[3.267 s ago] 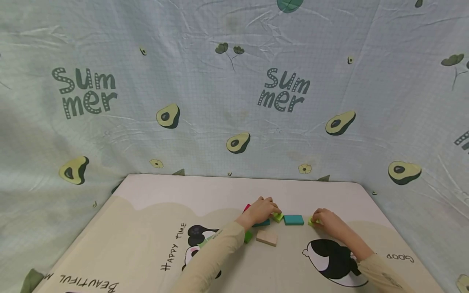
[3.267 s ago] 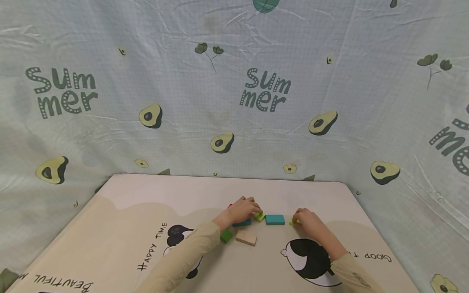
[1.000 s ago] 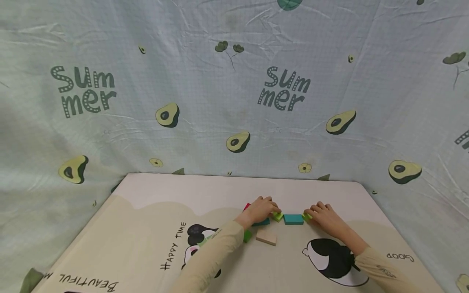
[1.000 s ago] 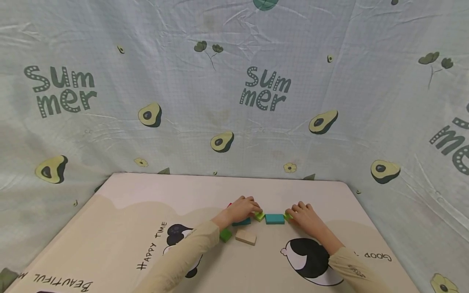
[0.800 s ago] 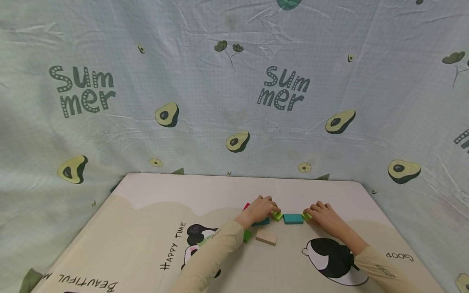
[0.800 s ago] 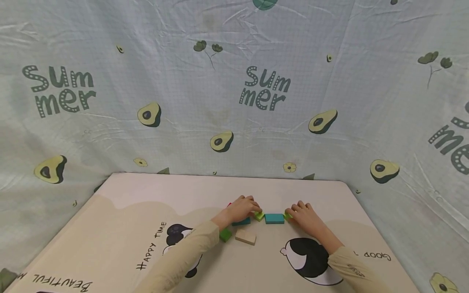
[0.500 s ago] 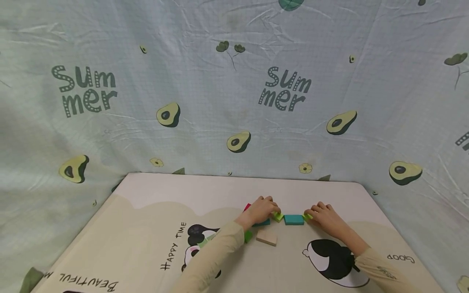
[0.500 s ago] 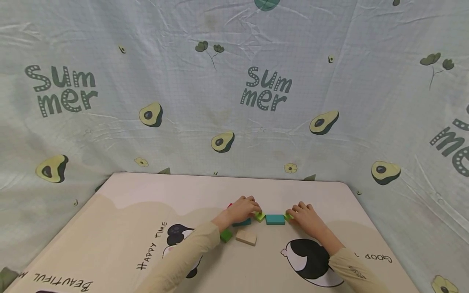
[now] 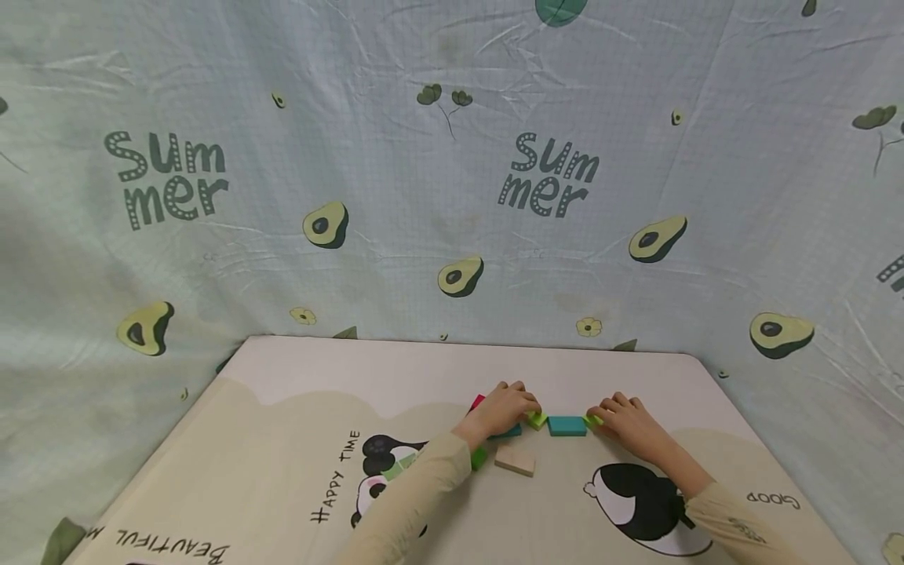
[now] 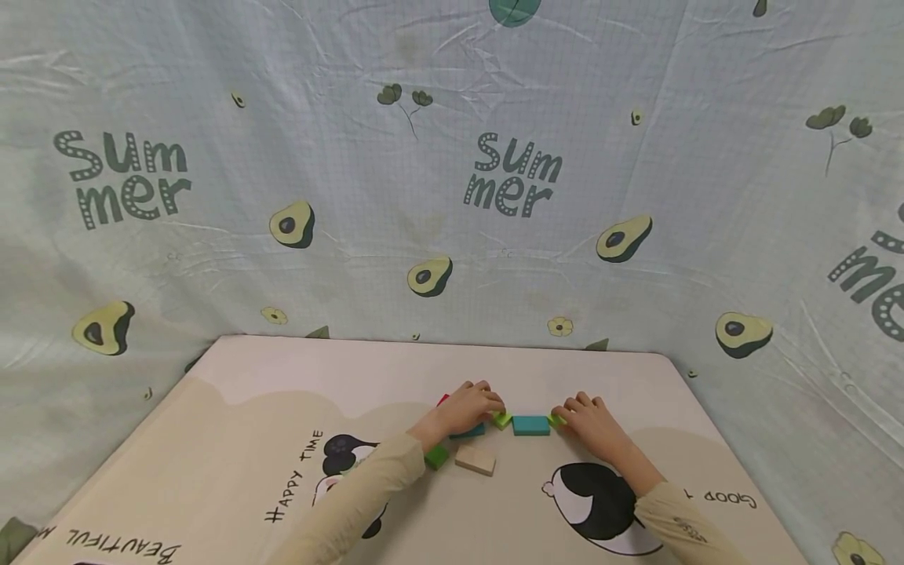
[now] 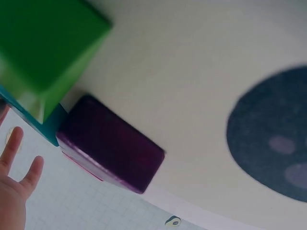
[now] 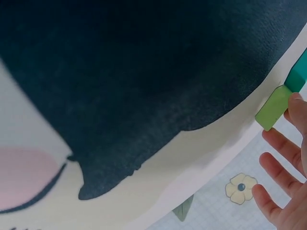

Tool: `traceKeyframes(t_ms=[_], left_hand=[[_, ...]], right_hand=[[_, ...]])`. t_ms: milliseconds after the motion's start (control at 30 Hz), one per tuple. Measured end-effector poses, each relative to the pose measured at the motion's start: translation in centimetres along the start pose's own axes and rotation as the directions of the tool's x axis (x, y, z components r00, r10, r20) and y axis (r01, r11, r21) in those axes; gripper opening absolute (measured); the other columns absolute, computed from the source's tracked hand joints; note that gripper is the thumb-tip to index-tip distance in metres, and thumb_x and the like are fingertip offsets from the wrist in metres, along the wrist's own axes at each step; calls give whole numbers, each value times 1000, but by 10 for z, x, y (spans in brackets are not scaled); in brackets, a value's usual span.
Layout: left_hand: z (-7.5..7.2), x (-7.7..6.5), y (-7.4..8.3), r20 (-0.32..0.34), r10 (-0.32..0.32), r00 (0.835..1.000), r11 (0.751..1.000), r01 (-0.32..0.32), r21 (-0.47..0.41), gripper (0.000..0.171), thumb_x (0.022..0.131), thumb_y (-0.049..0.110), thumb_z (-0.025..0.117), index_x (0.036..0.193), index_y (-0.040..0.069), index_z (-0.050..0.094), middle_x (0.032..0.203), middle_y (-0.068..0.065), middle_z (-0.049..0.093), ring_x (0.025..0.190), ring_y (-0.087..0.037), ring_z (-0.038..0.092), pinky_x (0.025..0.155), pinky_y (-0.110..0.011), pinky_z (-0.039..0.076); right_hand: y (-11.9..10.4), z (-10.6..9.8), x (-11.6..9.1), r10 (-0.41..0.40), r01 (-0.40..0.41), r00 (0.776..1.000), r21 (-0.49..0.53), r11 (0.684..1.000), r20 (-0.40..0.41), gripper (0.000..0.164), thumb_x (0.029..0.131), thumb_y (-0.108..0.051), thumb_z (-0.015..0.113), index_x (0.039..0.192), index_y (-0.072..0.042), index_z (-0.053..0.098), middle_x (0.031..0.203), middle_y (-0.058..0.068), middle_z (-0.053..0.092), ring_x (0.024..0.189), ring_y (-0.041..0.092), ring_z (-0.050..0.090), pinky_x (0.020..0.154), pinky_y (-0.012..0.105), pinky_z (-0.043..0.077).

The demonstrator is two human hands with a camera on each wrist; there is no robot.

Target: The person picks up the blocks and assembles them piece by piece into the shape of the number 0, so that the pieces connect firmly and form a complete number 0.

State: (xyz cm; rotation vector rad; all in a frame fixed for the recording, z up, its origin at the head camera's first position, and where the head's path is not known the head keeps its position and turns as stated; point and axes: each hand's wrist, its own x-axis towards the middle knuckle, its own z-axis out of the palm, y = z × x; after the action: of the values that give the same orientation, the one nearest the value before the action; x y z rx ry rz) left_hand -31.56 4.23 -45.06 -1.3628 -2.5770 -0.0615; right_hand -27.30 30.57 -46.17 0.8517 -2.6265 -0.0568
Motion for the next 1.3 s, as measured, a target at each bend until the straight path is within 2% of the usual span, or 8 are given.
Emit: traceKeyframes(t_ms=[167,433,667,1133,1300], left_hand=[[-2,0,0,2,0,1000,1000,0,-10,25,85,21,59,108,26,64,111,12,63,96,-9,50,77,-23,39],[-9,-2,0,10,-5,1000,1000,6,-16,26,84,21,59,110,25,63,112,12,62,99,-9,51,76,-22,40],[-12,-4,0,6,6,1000,1000,-6,-28,27,84,22,59,111,24,62,113,11,62,97,-9,51,73,-21,39],[-19,-11,-1,9,27,1000,1000,-27,5,28,85,26,58,112,26,61,114,12,61,98,-8,51,74,-23,40],[-25,-17,-1,4,43,999,999,-43,12,27,86,27,56,113,26,60,114,12,61,97,-8,51,76,-24,41]], right_hand=[[-1,0,-1,-11,11,999,-3,1000,-33,25,73,-15,70,97,-18,64,85,-4,59,82,15,47,67,32,36],[-2,-2,-1,7,-7,1000,-29,1000,-3,23,74,-14,69,96,-17,64,86,-1,60,83,17,48,69,37,39],[-2,-3,0,25,-25,999,4,1000,20,21,73,-14,69,94,-17,65,86,-1,61,83,17,49,69,37,39],[-1,0,0,36,-36,999,22,999,5,21,72,-14,70,93,-17,66,85,-2,62,81,16,48,67,33,38],[-2,-2,-1,33,-33,999,8,999,6,21,72,-14,70,92,-17,67,84,-2,61,80,16,49,67,34,38]])
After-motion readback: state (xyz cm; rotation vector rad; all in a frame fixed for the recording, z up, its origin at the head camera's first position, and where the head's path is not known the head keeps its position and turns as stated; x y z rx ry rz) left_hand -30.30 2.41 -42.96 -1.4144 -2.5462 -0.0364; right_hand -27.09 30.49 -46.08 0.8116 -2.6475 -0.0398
